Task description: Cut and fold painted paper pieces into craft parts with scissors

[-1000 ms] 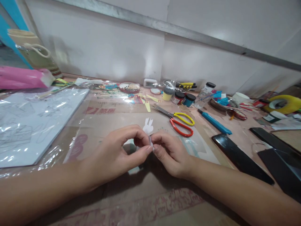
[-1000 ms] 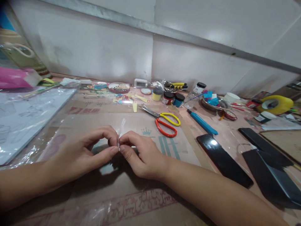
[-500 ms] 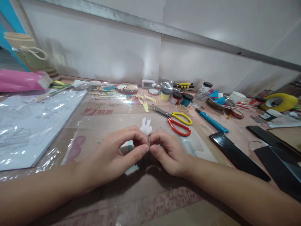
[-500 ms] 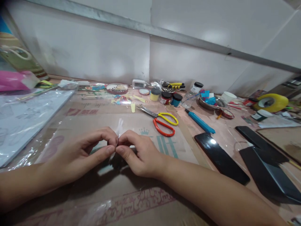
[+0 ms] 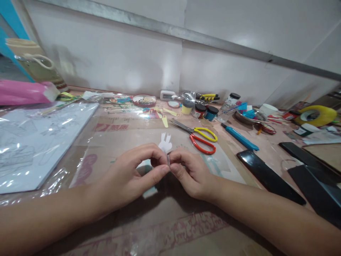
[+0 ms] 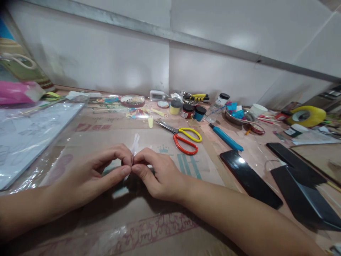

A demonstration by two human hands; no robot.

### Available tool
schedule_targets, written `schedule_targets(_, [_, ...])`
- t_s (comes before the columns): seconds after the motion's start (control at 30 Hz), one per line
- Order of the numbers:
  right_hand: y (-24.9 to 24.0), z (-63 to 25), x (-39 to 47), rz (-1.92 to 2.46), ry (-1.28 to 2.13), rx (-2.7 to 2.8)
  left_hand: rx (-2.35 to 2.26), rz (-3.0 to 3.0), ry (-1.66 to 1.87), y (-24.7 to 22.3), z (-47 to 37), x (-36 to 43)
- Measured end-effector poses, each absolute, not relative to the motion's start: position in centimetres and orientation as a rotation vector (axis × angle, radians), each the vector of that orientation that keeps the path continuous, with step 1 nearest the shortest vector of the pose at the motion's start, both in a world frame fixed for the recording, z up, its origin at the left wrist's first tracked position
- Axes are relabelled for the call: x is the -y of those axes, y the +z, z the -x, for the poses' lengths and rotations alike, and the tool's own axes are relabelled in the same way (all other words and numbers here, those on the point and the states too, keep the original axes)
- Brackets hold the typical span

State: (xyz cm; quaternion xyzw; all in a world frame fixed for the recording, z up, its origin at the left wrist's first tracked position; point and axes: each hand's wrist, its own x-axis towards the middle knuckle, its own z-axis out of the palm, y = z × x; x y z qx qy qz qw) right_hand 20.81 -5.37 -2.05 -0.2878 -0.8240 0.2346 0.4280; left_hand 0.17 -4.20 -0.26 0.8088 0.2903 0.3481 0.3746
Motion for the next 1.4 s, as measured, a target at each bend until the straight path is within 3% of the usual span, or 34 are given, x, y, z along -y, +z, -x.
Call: schedule_targets(1.4, [-1.99, -20.49, 5.68, 0.716, 0.609, 2.035, -0.665, -2.3, 0.947, -0.77, 0.32, 4.29])
